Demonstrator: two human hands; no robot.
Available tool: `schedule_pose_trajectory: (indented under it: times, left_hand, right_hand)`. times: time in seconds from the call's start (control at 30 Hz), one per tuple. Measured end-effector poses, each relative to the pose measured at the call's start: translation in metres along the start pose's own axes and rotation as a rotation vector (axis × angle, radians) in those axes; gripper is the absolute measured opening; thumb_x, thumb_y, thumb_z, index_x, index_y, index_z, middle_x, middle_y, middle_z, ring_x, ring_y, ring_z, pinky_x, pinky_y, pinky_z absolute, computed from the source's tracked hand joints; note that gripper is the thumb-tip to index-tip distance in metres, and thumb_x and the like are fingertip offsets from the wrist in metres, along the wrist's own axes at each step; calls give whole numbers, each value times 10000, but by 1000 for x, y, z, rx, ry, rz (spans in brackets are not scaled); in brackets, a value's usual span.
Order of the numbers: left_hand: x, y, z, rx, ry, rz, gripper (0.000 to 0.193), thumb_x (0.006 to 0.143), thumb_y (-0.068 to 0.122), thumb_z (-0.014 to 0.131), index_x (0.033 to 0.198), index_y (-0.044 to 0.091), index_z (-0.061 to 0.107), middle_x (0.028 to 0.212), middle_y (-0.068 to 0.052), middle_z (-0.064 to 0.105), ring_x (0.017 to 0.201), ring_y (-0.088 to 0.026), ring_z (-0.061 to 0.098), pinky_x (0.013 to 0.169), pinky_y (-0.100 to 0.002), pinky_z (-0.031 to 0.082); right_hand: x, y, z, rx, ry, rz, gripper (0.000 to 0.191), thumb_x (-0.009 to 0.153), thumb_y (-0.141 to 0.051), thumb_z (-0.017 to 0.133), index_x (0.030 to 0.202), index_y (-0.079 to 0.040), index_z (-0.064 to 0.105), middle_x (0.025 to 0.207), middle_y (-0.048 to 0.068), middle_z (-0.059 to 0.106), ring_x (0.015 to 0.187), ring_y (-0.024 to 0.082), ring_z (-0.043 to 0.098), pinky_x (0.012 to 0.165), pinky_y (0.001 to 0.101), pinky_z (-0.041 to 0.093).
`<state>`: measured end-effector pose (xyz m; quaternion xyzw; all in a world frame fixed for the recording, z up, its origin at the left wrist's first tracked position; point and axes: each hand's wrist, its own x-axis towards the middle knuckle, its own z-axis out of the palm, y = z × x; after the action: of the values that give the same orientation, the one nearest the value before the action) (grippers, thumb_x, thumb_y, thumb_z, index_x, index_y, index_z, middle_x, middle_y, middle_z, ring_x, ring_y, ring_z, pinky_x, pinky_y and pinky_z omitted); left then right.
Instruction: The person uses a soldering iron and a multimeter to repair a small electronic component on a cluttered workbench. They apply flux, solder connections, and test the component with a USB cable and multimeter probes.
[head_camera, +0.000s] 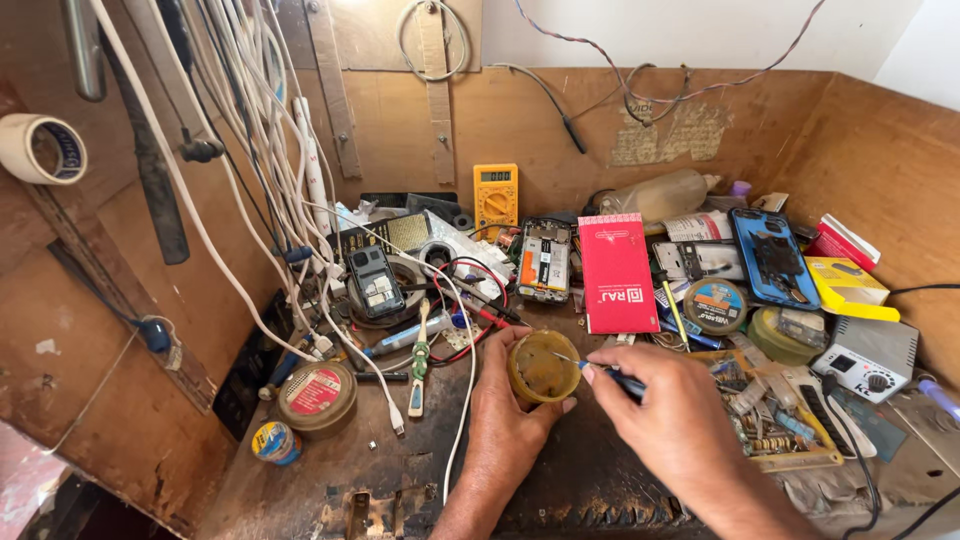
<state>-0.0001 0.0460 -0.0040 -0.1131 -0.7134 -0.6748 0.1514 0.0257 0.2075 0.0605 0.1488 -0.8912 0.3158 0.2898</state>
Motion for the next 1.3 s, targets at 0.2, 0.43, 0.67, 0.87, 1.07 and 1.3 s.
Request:
schedule_pose_trajectory:
  times: [0.2, 0.43, 0.67, 0.87, 1.07, 1.3]
  left_hand:
    - [0, 3, 0, 11, 13, 27, 719, 699, -20, 866, 1305, 79, 491, 1197, -98, 685, 1130, -195, 708, 931, -329, 593]
    - [0, 0, 1, -45, -28, 23, 728, 701, -55, 838, 1314, 82, 471, 1207, -109, 676, 1134, -194, 693, 930, -331, 595]
    - [1, -6, 1, -114, -34, 20, 681, 766, -118, 763, 1343, 86, 464, 1225, -111, 672, 1152, -188, 681, 961, -332, 590]
    - [0, -7, 1, -169, -56, -8, 720, 733, -118, 791, 1334, 94, 455, 1247, -102, 654, 1181, -178, 668, 970, -314, 590]
    - [-1, -6, 2, -169, -73, 34, 747, 731, -127, 789, 1354, 108, 450, 1293, -88, 640, 1193, -182, 658, 962, -321, 597]
    - [1, -4, 1, -80, -48, 22, 753, 705, -132, 804, 1331, 111, 465, 1239, -101, 657, 1163, -190, 680, 949, -322, 596]
  right_hand:
    - [-3, -4, 19, -46, 32, 79, 195, 827, -168, 754, 976, -44, 776, 911, 155, 782, 817, 317, 768, 701, 393, 602]
    - [-7, -8, 27, 5, -13, 148, 171, 842, -179, 764, 954, -52, 785, 880, 140, 792, 786, 300, 781, 666, 381, 609]
    - [-12, -1, 35, 184, -91, 133, 179, 825, -159, 786, 968, -56, 813, 878, 97, 834, 759, 186, 816, 661, 314, 619]
    - [-8, 13, 19, 235, -55, 274, 187, 846, -166, 785, 992, -57, 826, 856, 79, 853, 710, 129, 778, 649, 275, 610]
    - [-5, 14, 23, 242, -32, 72, 172, 847, -125, 777, 986, -26, 803, 907, 94, 831, 785, 118, 790, 699, 264, 608]
    - [-6, 20, 7, 245, -79, 146, 149, 825, -114, 798, 950, -35, 814, 864, 83, 848, 725, 142, 793, 640, 285, 607]
